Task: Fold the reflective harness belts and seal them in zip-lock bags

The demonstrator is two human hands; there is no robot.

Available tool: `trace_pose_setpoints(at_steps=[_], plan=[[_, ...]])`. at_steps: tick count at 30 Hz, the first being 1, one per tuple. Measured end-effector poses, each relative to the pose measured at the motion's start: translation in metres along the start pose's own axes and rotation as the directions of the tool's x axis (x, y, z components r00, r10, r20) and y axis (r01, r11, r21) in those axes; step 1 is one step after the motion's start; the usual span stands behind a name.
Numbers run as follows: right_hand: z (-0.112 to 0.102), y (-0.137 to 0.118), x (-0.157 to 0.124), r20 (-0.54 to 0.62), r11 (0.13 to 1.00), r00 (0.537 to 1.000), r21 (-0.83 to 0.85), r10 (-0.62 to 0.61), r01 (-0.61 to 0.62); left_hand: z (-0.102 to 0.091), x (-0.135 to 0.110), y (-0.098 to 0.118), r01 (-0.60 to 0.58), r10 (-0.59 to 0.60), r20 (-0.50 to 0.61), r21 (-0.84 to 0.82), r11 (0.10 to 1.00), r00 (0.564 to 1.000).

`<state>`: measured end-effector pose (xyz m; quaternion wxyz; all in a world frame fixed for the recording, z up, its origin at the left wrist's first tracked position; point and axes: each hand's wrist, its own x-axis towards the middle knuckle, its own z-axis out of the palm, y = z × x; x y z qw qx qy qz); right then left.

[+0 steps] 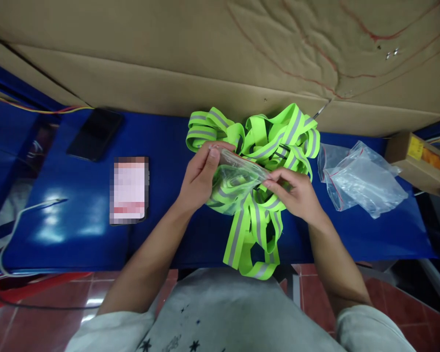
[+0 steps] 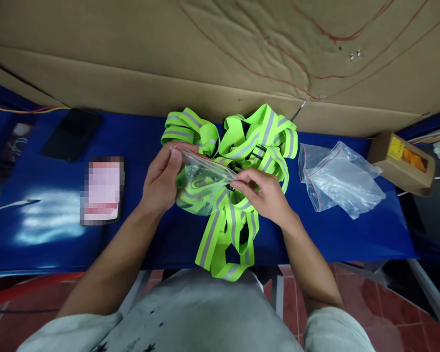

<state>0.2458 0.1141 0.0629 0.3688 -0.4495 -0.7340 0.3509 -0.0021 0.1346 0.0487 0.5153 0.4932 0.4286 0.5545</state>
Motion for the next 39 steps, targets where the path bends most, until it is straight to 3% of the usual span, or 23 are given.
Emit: trace_pose_setpoints(at_steps=[4, 6, 8, 13, 17, 19, 22, 28, 34, 39], plan=[[-0.002, -0.001, -0.001, -0.099, 0.999, 0.995, 0.021, -0.029, 0.031, -0.002, 0.004, -0.001, -0.049, 0.053, -0.140, 0.032, 0.998, 0.989], [0.002, 0.000, -0.001, -0.081, 0.998, 0.997, 0.056, -0.008, 0.013, 0.000, 0.004, -0.001, -0.062, 0.064, -0.174, 0.016, 0.998, 0.983], [0.009, 0.001, -0.001, -0.060, 0.997, 0.998, 0.080, 0.017, -0.012, 0.004, 0.002, -0.002, -0.056, 0.059, -0.171, 0.020, 0.998, 0.984], [0.025, 0.000, -0.002, -0.163, 0.985, 0.985, 0.170, 0.056, -0.028, 0.010, -0.003, -0.003, -0.043, 0.050, -0.125, 0.059, 0.997, 0.991], [0.026, 0.000, -0.002, -0.090, 0.965, 0.995, 0.261, 0.052, -0.027, 0.009, -0.004, -0.002, -0.046, 0.056, -0.132, 0.080, 0.996, 0.990], [0.026, 0.000, -0.002, -0.109, 0.958, 0.993, 0.285, 0.053, -0.020, 0.008, -0.004, -0.002, -0.046, 0.059, -0.133, 0.097, 0.994, 0.989], [0.024, 0.001, -0.002, -0.156, 0.968, 0.986, 0.249, 0.059, -0.019, 0.006, -0.003, -0.001, -0.026, 0.034, -0.102, 0.084, 0.996, 0.994], [0.017, 0.001, -0.002, -0.118, 0.983, 0.990, 0.177, 0.076, -0.054, 0.003, 0.000, -0.002, 0.066, -0.068, -0.029, -0.063, 0.996, 0.997], [0.019, 0.000, -0.002, -0.149, 0.984, 0.987, 0.175, 0.060, -0.033, 0.007, -0.003, -0.002, 0.062, -0.062, -0.001, -0.061, 0.996, 0.998], [0.019, -0.003, -0.004, -0.165, 0.999, 0.986, -0.042, -0.008, 0.001, 0.011, -0.005, -0.002, 0.055, -0.056, -0.040, -0.028, 0.998, 0.998]])
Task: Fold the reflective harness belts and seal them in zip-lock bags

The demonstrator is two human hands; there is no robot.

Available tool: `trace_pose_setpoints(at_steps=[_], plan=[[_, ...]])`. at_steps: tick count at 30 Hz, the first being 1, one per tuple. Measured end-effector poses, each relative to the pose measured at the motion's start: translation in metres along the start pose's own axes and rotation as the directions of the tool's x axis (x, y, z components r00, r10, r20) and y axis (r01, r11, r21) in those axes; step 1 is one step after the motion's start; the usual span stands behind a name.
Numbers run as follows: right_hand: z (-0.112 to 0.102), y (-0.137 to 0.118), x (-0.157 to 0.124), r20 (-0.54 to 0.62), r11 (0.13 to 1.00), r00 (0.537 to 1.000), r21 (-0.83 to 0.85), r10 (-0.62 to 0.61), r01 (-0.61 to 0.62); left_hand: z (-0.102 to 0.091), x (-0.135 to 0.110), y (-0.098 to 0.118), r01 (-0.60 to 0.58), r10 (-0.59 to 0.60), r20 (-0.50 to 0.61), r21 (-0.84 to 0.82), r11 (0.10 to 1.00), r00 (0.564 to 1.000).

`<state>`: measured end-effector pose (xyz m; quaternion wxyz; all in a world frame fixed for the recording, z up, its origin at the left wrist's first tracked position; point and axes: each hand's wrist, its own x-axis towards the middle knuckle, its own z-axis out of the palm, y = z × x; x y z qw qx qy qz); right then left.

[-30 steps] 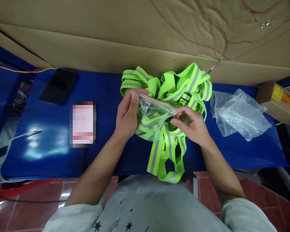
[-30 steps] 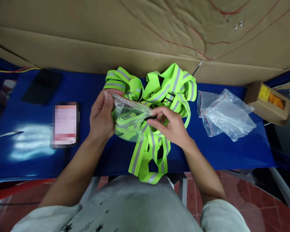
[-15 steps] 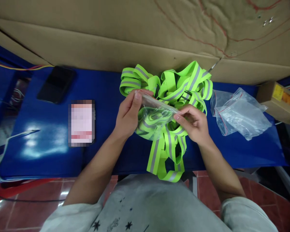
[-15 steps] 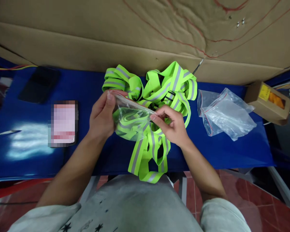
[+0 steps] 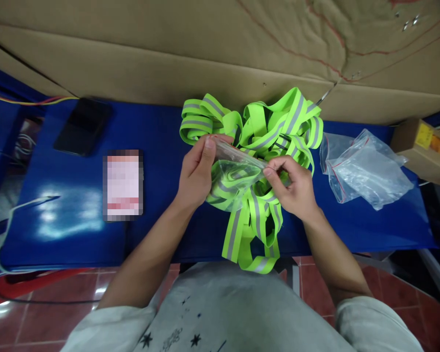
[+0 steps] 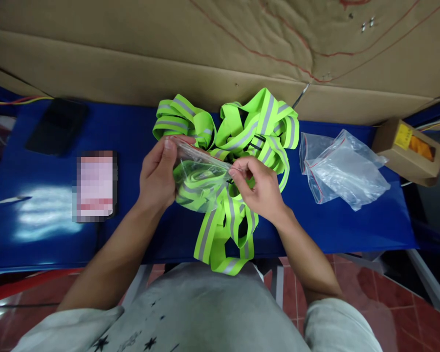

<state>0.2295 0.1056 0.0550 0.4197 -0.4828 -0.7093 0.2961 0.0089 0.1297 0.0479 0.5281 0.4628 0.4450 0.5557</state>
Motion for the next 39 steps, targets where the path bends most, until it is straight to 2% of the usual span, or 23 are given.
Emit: trace_pose_setpoints(at_steps=[4, 7, 12, 18, 23, 27, 32, 39], plan=[[0.000, -0.002, 0.000, 0.017, 1.000, 1.000, -0.001, -0.016, 0.016, 0.002, -0.002, -0.001, -0.019, 0.019, -0.015, 0.009, 1.000, 1.000], [0.002, -0.001, 0.000, 0.005, 0.999, 1.000, 0.032, -0.011, 0.010, 0.002, -0.003, -0.004, -0.037, 0.037, 0.023, 0.004, 0.999, 0.999], [0.005, 0.000, 0.000, -0.060, 0.997, 0.995, 0.007, -0.082, 0.083, 0.001, -0.003, -0.009, -0.100, 0.096, 0.078, 0.041, 0.994, 0.992], [0.010, -0.003, -0.001, -0.030, 0.996, 0.996, 0.037, -0.082, 0.083, 0.005, -0.008, -0.006, -0.131, 0.127, 0.166, 0.013, 0.991, 0.978], [0.010, -0.004, -0.002, -0.048, 0.993, 0.996, 0.084, -0.079, 0.082, 0.009, -0.009, -0.004, -0.132, 0.129, 0.186, 0.003, 0.991, 0.974], [0.006, -0.001, -0.002, -0.030, 0.992, 0.997, 0.108, -0.066, 0.068, 0.008, -0.007, -0.007, -0.166, 0.164, 0.142, 0.003, 0.986, 0.976], [0.000, 0.002, 0.000, 0.036, 0.985, 0.999, 0.175, -0.009, 0.003, 0.006, -0.006, -0.009, -0.207, 0.200, 0.088, 0.085, 0.975, 0.976], [-0.001, -0.002, 0.001, 0.002, 0.994, 1.000, 0.112, 0.002, -0.002, 0.007, -0.006, -0.009, -0.266, 0.266, 0.025, 0.195, 0.944, 0.964]])
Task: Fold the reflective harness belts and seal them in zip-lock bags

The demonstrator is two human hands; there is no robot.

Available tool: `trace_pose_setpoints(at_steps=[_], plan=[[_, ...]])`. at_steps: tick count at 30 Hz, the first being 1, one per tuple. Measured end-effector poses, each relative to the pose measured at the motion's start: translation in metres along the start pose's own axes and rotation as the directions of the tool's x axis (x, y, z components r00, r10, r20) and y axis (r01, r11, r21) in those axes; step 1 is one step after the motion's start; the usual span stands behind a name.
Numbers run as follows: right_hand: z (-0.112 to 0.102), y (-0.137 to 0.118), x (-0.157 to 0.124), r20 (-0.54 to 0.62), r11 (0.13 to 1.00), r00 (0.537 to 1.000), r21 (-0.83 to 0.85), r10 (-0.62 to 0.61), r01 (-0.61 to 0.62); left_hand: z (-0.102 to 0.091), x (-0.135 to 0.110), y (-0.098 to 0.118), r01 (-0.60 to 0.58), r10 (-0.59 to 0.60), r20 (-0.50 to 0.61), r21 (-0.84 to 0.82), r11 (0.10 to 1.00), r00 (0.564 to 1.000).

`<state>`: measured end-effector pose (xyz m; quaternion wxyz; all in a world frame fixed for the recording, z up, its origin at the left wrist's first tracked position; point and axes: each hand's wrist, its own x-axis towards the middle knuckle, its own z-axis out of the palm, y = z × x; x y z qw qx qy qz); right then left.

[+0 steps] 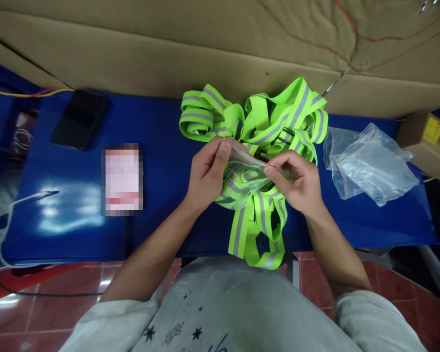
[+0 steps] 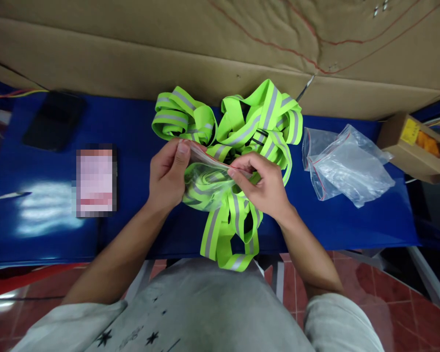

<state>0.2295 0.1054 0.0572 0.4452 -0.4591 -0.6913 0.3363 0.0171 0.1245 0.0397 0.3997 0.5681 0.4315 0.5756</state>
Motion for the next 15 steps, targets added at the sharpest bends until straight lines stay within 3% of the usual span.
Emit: trace_pose_setpoints(at_steps=[3, 9, 15], plan=[[0.0020, -0.0013, -0.0005, 0.024, 1.000, 1.000, 0.016, 0.000, -0.001, 0.0006, -0.0003, 0.0013, -0.004, 0.005, 0.033, -0.019, 1.000, 0.999], [0.0079, -0.0030, -0.0032, -0.032, 0.999, 0.999, -0.035, -0.037, 0.036, 0.0033, -0.0013, 0.0036, 0.036, 0.010, 0.166, -0.273, 0.961, 0.986], [0.0070, -0.0043, -0.0031, -0.028, 0.994, 0.997, -0.091, -0.069, 0.067, 0.0053, -0.0028, 0.0003, 0.051, -0.019, 0.110, -0.295, 0.954, 0.994]])
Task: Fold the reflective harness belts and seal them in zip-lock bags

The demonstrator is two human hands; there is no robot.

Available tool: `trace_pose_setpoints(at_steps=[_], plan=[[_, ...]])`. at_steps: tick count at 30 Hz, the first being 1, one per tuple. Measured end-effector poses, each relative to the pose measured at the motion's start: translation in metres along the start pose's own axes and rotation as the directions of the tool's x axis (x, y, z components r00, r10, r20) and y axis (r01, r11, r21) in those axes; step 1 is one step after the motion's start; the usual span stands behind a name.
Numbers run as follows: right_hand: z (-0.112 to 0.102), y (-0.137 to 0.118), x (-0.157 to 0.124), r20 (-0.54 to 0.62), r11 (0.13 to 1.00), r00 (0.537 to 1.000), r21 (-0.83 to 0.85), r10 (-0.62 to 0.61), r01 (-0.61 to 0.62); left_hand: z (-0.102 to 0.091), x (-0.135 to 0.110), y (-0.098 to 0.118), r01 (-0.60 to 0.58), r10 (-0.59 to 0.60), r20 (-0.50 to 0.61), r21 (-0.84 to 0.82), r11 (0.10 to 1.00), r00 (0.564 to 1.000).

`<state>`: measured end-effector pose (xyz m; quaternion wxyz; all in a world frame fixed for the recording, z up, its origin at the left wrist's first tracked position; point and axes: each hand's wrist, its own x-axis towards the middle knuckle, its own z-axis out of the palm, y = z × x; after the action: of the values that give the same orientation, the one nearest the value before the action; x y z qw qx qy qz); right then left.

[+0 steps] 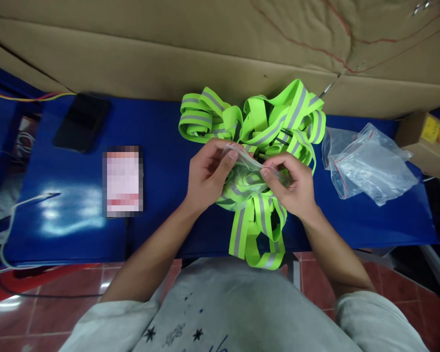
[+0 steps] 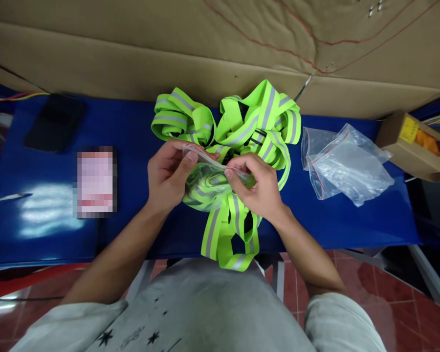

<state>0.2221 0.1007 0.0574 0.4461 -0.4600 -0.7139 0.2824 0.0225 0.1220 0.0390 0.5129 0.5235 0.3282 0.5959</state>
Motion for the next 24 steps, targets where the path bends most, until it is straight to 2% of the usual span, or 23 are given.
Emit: trace_pose_setpoints(at_steps=[5, 10, 12, 14, 18, 21, 24], plan=[[0.003, 0.000, 0.000, 0.017, 0.997, 0.999, 0.060, 0.037, -0.038, 0.000, -0.001, 0.002, 0.007, -0.008, 0.012, 0.069, 0.998, 1.000], [0.003, 0.004, -0.001, -0.020, 0.993, 0.996, 0.091, 0.082, -0.079, -0.004, 0.002, 0.002, -0.028, 0.064, -0.119, 0.280, 0.960, 0.991], [0.002, 0.005, -0.001, -0.032, 0.994, 0.997, 0.084, 0.073, -0.070, -0.007, 0.003, 0.001, -0.017, 0.071, -0.165, 0.306, 0.952, 0.984], [0.001, 0.004, 0.000, -0.017, 0.994, 0.998, 0.085, 0.063, -0.062, -0.008, 0.003, 0.000, -0.011, 0.064, -0.165, 0.303, 0.953, 0.984], [-0.002, 0.002, 0.002, 0.053, 0.994, 0.998, 0.096, 0.040, -0.045, -0.007, 0.000, 0.001, -0.025, 0.022, 0.015, 0.200, 0.979, 1.000], [-0.008, 0.003, 0.004, 0.081, 0.990, 0.996, 0.138, 0.024, -0.035, -0.006, -0.003, 0.001, -0.059, 0.033, 0.170, 0.146, 0.988, 0.985], [-0.018, 0.006, 0.006, 0.173, 0.972, 0.981, 0.201, 0.090, -0.125, -0.004, -0.004, 0.003, -0.069, 0.027, 0.264, 0.152, 0.986, 0.964]])
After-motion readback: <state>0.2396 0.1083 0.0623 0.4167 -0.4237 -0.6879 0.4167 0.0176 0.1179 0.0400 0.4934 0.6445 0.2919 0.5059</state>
